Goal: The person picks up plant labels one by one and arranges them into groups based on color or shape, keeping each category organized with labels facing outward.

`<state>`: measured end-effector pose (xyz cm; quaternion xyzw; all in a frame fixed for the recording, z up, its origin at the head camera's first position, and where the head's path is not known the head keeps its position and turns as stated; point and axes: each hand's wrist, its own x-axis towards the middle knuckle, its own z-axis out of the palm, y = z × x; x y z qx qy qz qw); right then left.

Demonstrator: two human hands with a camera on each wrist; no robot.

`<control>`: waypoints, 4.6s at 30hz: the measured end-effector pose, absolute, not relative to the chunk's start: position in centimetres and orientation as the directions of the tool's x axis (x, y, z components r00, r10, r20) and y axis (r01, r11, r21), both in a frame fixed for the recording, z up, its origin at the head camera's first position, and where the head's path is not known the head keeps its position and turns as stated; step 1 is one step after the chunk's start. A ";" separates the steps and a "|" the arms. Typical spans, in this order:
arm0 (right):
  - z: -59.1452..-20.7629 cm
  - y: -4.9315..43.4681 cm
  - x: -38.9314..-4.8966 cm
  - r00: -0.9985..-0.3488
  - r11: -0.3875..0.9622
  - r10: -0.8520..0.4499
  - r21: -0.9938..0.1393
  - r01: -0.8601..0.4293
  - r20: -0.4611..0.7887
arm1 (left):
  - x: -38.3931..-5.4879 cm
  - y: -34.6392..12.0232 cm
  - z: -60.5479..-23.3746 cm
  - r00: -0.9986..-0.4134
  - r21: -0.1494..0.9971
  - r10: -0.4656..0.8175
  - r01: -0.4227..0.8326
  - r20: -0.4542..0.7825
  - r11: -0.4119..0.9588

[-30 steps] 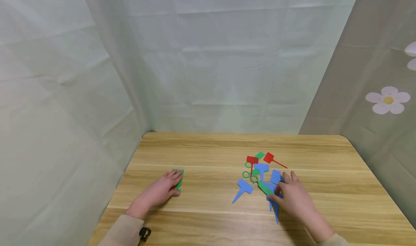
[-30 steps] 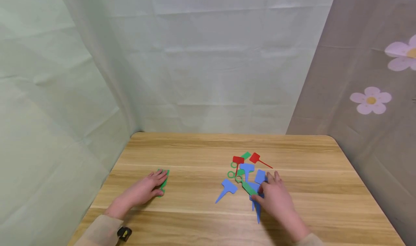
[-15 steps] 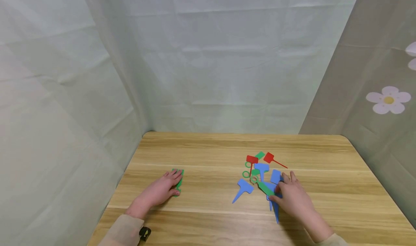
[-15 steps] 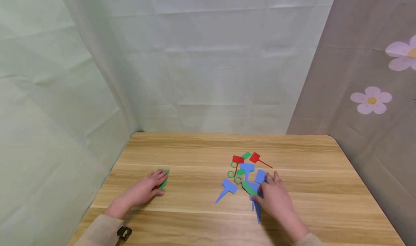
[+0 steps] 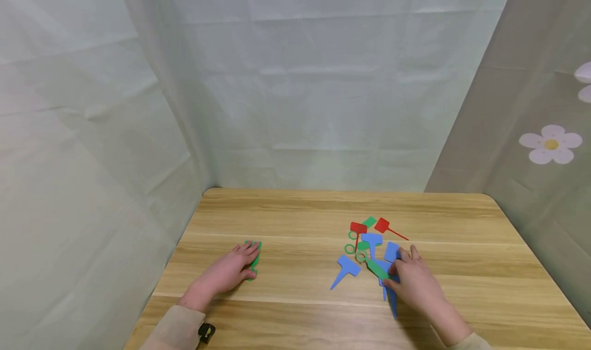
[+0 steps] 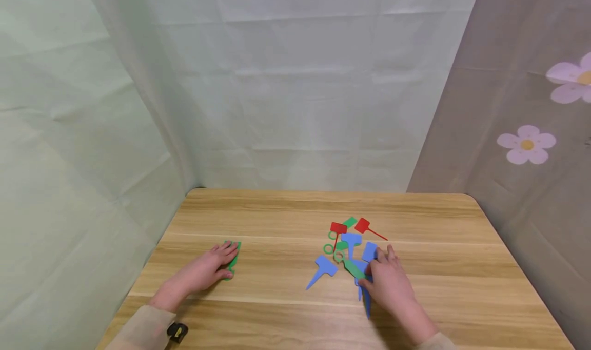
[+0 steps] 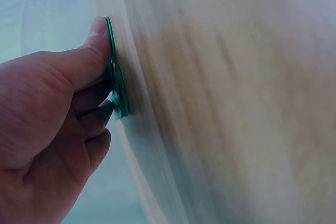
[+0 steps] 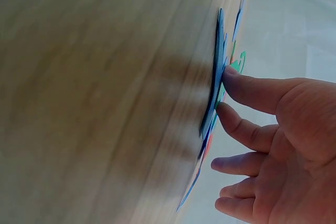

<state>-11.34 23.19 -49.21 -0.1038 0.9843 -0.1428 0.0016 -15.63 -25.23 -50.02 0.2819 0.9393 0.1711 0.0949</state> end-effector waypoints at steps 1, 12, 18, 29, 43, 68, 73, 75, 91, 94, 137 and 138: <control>-49.2 23.2 -11.3 -0.978 0.936 -0.207 -0.285 -0.205 0.025 | -15.6 -25.2 -50.0 -0.823 0.375 0.561 0.496 -0.083 0.783; -49.3 23.2 -11.5 -0.973 0.925 -0.227 -0.308 -0.225 0.027 | -15.9 -25.3 -50.2 -0.819 0.377 0.568 0.502 -0.083 0.779; -49.3 23.2 -11.6 -0.973 0.922 -0.229 -0.314 -0.225 0.027 | -15.9 -25.2 -50.2 -0.818 0.376 0.569 0.502 -0.087 0.779; -49.4 23.2 -11.4 -0.966 0.922 -0.256 -0.292 -0.254 0.033 | -15.8 -25.3 -50.1 -0.822 0.389 0.561 0.488 -0.096 0.781; -49.2 23.2 -11.4 -0.965 0.917 -0.260 -0.303 -0.259 0.038 | -15.8 -25.3 -50.1 -0.823 0.380 0.559 0.488 -0.098 0.786; -46.7 21.9 -12.7 -0.971 0.772 -0.152 -0.591 -0.234 0.186 | -15.6 -25.1 -49.8 -0.833 0.368 0.544 0.475 -0.106 0.799; -46.2 20.9 -13.2 -0.970 0.772 -0.177 -0.589 -0.240 0.164 | -15.5 -25.0 -49.8 -0.835 0.372 0.538 0.468 -0.110 0.802; -46.0 20.4 -13.5 -0.971 0.770 -0.195 -0.592 -0.238 0.137 | -15.5 -24.9 -49.7 -0.838 0.372 0.532 0.460 -0.116 0.806; -44.3 13.7 -16.8 -0.926 0.650 -0.378 -0.716 -0.254 -0.015 | -15.5 -24.8 -49.9 -0.833 0.363 0.543 0.476 -0.106 0.801; -44.2 12.0 -17.6 -0.909 0.635 -0.415 -0.725 -0.266 -0.030 | -15.4 -24.8 -49.9 -0.832 0.369 0.543 0.474 -0.109 0.799; -48.8 -2.9 -23.1 -0.866 0.822 -0.482 -0.411 -0.394 -0.134 | -14.9 -24.2 -49.5 -0.833 0.381 0.546 0.476 -0.094 0.792; -48.9 -2.9 -23.1 -0.866 0.824 -0.481 -0.406 -0.395 -0.134 | -14.9 -24.2 -49.6 -0.831 0.381 0.548 0.479 -0.092 0.791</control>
